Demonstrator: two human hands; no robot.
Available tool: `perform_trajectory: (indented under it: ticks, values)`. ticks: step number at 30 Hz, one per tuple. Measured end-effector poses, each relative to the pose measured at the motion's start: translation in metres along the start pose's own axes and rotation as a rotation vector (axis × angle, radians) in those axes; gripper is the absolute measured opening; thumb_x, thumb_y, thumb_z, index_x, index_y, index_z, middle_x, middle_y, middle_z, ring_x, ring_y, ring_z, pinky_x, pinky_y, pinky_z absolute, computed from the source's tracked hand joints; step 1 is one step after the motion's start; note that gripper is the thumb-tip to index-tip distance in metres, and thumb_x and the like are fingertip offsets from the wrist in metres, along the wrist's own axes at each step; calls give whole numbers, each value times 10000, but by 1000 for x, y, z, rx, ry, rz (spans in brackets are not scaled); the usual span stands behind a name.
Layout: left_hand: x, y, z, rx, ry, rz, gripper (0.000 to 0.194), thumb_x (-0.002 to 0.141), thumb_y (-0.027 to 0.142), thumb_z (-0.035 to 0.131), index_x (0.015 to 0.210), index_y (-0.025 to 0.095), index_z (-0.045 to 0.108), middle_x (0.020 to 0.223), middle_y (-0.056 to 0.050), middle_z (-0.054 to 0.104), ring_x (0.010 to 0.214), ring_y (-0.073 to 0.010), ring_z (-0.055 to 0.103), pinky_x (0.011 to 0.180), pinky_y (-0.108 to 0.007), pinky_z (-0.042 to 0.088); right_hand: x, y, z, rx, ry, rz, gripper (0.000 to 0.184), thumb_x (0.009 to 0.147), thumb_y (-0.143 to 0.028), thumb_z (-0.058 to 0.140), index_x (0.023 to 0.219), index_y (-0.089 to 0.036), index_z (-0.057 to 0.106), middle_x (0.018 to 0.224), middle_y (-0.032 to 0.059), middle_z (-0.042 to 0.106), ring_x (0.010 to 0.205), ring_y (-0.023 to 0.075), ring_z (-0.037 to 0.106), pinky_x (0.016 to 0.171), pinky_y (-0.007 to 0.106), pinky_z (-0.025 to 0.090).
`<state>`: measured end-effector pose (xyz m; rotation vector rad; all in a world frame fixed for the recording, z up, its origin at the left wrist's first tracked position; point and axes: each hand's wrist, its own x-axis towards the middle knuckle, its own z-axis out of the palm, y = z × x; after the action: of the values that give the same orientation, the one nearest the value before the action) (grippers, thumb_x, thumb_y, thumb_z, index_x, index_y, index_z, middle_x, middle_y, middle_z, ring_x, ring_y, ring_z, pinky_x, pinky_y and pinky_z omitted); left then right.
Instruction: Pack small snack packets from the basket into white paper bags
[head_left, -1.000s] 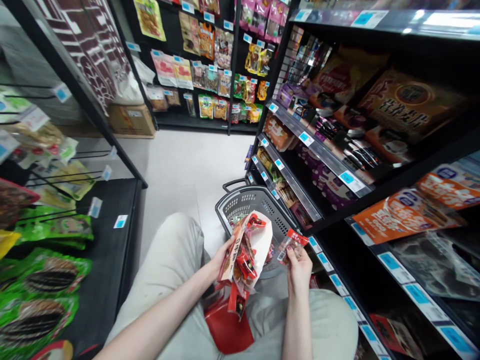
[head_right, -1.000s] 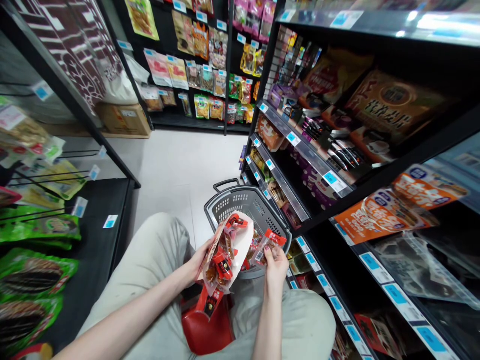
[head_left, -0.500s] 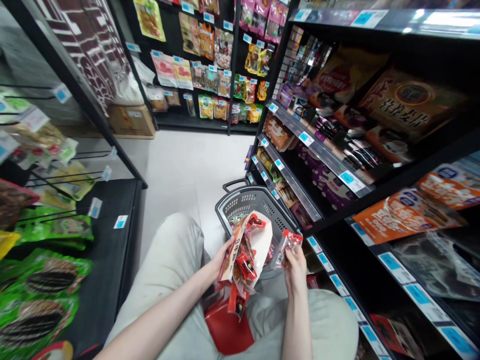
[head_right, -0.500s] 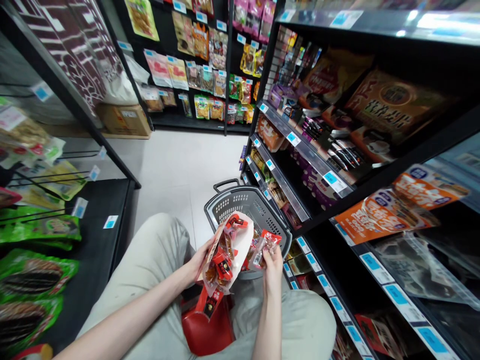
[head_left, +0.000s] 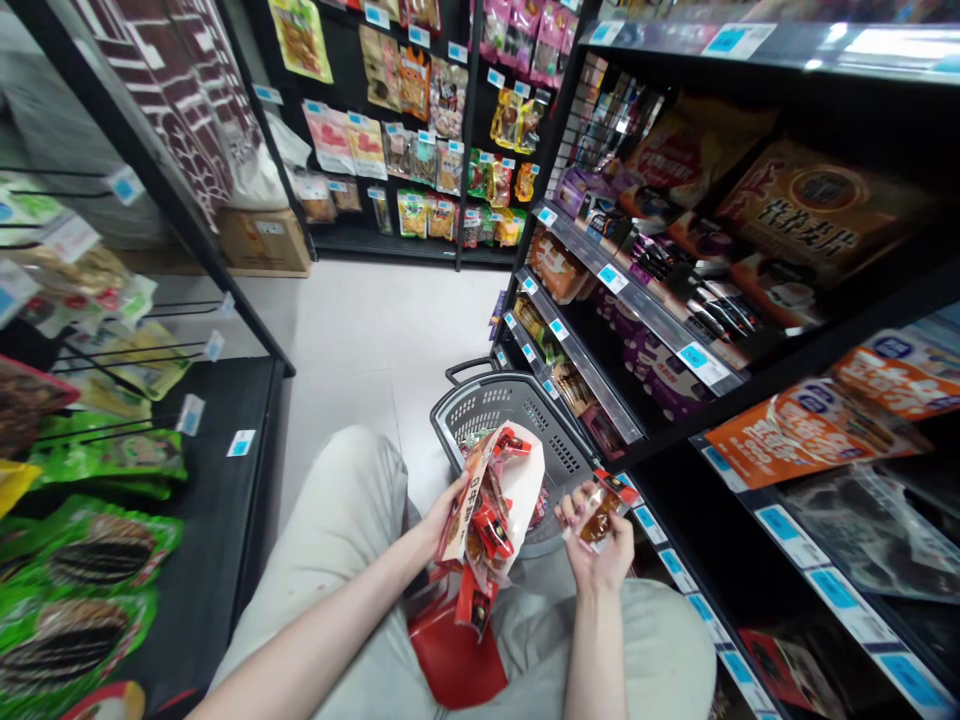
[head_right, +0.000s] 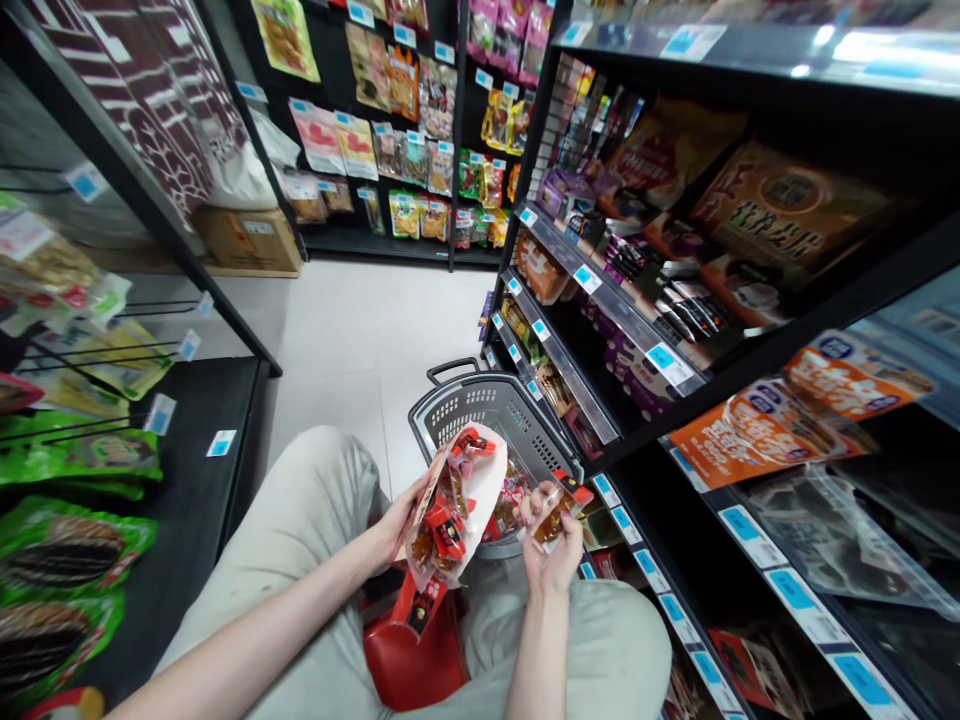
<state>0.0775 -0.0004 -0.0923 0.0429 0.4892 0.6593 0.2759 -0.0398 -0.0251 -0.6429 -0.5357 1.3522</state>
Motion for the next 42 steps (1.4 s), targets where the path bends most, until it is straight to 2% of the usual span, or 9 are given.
perform_trajectory:
  ticks: [4, 7, 10, 13, 17, 22, 26, 32, 42]
  values:
    - [1, 1, -3, 8, 29, -5, 487, 712, 473, 488, 990, 78, 551, 811, -121, 659, 780, -246, 615, 778, -378, 443, 2, 1, -2, -130, 84, 40, 347, 707, -393, 392, 953, -197, 539, 726, 7, 507, 589, 123, 479, 582, 284, 412]
    - [2, 1, -5, 12, 21, -8, 500, 717, 480, 476, 1003, 76, 544, 825, -125, 657, 790, -246, 613, 765, -371, 449, 3, 3, -6, -195, 120, 108, 337, 693, -345, 479, 978, -173, 530, 734, 21, 583, 572, 140, 534, 551, 285, 424]
    - [1, 1, -3, 3, -6, -5, 506, 720, 482, 471, 1007, 72, 542, 851, -134, 652, 807, -252, 609, 765, -378, 448, 5, 5, -9, -221, 133, 112, 330, 670, -307, 560, 963, -161, 519, 791, 53, 627, 579, 158, 576, 564, 301, 442]
    - [1, 1, -2, -10, 13, -2, 489, 714, 473, 485, 987, 73, 552, 836, -130, 655, 785, -251, 613, 761, -381, 450, 6, 7, -9, -242, 144, 96, 333, 657, -308, 601, 948, -176, 504, 782, 45, 639, 596, 161, 595, 586, 311, 457]
    - [2, 1, -3, -7, 58, 2, 472, 704, 470, 499, 959, 78, 565, 776, -114, 663, 721, -240, 623, 739, -374, 460, 8, 9, -9, -301, 198, 65, 343, 602, -333, 648, 868, -176, 499, 669, 17, 636, 585, 171, 605, 577, 309, 467]
    - [2, 1, -5, 12, 11, -6, 494, 709, 489, 479, 969, 77, 562, 814, -128, 658, 755, -247, 619, 738, -375, 460, 9, 11, -10, -354, 230, 41, 356, 563, -356, 663, 821, -185, 486, 573, -3, 616, 552, 186, 606, 529, 302, 469]
    - [1, 1, -3, 13, 9, -13, 491, 715, 485, 473, 989, 86, 554, 840, -127, 655, 778, -243, 616, 748, -366, 459, 8, 12, -10, -371, 223, 30, 323, 576, -359, 654, 791, -188, 484, 571, 2, 617, 546, 187, 607, 507, 296, 467]
    - [2, 1, -2, 17, 44, -12, 490, 719, 487, 464, 987, 87, 553, 837, -128, 656, 781, -246, 616, 740, -363, 462, 10, 10, -10, -381, 254, 28, 385, 534, -367, 674, 821, -184, 493, 568, 10, 624, 570, 209, 613, 525, 320, 472]
    - [4, 1, -7, 13, 24, -6, 491, 712, 482, 481, 981, 78, 557, 829, -132, 655, 753, -249, 620, 738, -381, 462, 19, 20, -25, -322, 343, 97, 377, 522, -346, 669, 811, -148, 528, 658, 52, 653, 652, 237, 619, 588, 371, 476]
